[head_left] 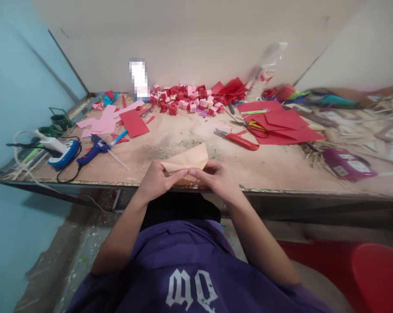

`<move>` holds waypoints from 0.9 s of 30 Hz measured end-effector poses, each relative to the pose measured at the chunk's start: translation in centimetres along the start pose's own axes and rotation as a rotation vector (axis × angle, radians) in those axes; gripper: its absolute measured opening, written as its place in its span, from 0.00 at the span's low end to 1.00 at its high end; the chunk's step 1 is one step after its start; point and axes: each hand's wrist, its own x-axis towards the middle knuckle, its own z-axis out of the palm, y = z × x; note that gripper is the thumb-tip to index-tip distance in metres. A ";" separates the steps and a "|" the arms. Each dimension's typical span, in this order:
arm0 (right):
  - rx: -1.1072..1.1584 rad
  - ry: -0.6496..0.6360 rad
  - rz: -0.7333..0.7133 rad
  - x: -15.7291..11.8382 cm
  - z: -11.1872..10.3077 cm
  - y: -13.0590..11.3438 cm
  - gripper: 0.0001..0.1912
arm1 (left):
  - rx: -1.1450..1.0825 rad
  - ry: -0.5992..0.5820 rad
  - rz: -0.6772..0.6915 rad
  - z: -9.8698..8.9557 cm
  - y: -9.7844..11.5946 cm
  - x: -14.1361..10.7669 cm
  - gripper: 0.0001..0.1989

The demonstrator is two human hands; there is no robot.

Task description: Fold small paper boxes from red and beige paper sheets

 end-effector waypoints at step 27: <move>0.030 -0.097 0.021 -0.5 0.0 -1.0 0.16 | -0.019 0.109 -0.096 -0.5 -0.5 0.1 0.15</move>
